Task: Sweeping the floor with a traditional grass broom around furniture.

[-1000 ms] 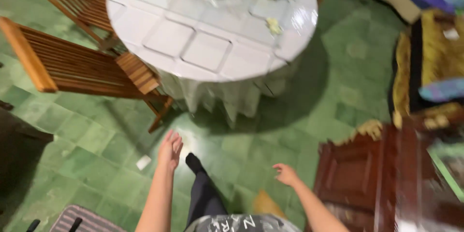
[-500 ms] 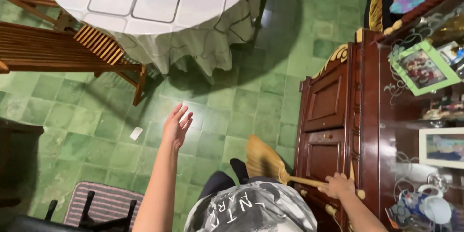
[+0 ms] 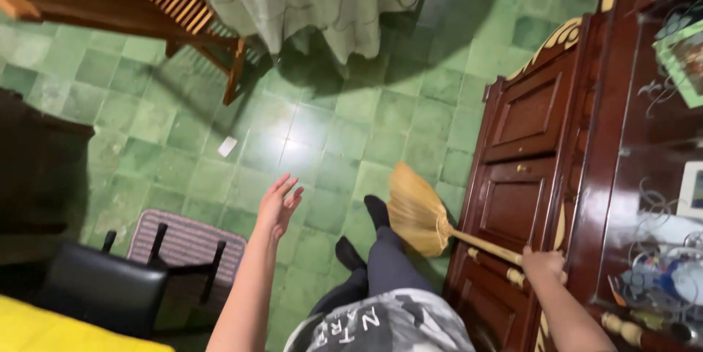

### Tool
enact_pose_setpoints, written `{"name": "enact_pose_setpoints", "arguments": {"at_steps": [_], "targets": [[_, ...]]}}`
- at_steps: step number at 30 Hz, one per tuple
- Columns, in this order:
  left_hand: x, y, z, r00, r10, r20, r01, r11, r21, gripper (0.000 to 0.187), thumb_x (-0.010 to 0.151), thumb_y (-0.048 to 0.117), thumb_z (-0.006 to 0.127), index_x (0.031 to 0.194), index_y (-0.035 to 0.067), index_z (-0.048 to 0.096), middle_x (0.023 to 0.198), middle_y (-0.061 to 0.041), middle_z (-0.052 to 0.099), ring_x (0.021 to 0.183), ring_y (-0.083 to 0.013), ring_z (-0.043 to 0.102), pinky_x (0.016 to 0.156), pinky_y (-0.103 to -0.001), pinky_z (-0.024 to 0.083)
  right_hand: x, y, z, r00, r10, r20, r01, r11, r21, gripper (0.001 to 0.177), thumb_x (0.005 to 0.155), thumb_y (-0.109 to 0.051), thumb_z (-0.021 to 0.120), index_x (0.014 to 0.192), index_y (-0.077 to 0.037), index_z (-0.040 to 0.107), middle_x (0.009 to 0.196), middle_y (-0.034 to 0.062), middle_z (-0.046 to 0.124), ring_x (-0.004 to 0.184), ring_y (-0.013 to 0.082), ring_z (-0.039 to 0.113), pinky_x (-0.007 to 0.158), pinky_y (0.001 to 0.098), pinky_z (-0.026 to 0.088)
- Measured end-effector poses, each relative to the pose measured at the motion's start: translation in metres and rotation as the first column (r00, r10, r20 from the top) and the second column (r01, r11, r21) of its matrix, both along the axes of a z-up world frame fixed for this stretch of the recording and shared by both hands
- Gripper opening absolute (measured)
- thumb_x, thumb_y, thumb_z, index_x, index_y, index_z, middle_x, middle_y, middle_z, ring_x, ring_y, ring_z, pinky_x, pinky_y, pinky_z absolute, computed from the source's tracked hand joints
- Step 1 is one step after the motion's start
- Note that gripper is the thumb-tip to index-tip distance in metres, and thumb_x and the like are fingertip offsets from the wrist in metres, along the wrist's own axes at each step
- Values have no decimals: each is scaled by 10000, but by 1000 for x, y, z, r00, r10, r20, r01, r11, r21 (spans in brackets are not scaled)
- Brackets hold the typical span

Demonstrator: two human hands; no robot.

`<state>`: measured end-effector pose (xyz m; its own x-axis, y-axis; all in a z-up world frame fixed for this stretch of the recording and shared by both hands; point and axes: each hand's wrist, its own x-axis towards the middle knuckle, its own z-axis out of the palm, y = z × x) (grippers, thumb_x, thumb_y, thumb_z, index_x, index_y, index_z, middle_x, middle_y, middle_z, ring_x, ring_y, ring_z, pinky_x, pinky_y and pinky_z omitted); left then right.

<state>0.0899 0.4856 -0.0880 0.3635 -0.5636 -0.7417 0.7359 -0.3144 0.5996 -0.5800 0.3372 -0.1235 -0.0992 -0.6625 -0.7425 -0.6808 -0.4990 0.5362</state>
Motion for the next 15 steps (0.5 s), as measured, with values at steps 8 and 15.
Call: {"name": "enact_pose_setpoints", "arguments": {"at_steps": [8,15], "targets": [[-8,47,31,999,50,9,-48,988,-147,566,969,188,616,1514,117,478,1388,-41,654,1106,-220,669,1012,-383,498,47,115,-155,-444,-892,-90,719,-414,558,218,964,-140,731,887,-64,542,682,92,574,612,251,592,587,388,541],[-14,54,62,996,84,-25,-87,985,-151,629,972,188,619,1566,143,416,1383,-69,660,1069,-235,674,1020,-390,498,67,114,-117,-437,-897,63,639,-261,723,284,959,-135,750,762,-72,554,547,66,541,439,204,518,429,349,453]]}}
